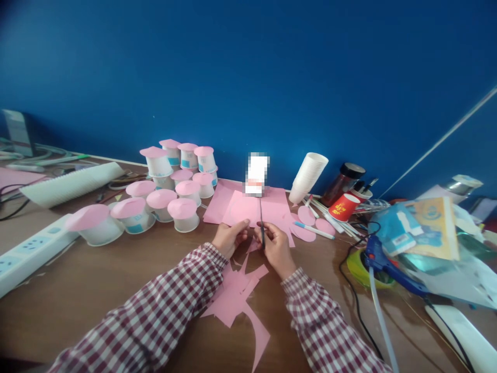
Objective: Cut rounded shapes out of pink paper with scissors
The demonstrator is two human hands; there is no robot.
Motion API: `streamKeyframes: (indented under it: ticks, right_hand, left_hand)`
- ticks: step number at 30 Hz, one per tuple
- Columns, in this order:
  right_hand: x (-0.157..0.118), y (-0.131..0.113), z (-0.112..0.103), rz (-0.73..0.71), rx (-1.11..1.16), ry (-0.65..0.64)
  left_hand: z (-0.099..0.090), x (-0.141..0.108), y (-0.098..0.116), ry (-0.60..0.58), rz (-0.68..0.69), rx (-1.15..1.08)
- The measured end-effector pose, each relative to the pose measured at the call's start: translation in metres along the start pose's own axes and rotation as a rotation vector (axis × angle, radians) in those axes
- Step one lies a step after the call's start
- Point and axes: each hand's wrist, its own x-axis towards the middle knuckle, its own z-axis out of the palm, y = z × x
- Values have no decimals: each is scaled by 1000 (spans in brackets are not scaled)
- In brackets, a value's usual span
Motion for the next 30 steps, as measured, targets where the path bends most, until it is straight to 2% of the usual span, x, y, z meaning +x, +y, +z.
streamKeyframes:
  ticks: [3,10,14,18,25,30]
  right_hand:
    - [1,-1,-4,11,-24,44]
    - [-2,-8,-10,-250,-289,162]
    - [0,-3,-13,-279,-457,180]
    - [0,-3,-13,-233,-384,178]
    - [-4,-14,-9,-155,-165,56]
    - [-4,-7,-7,-107,-35,72]
  left_hand:
    - [1,-2,3,-16,13,-12]
    - [1,-3,15,-9,-4,-43]
    - [-1,0,17,13,11,24]
    - [-4,1,15,-5,26,-4]
    - [-6,4,17,-10,3,-116]
    - [-6,4,17,-10,1,-92]
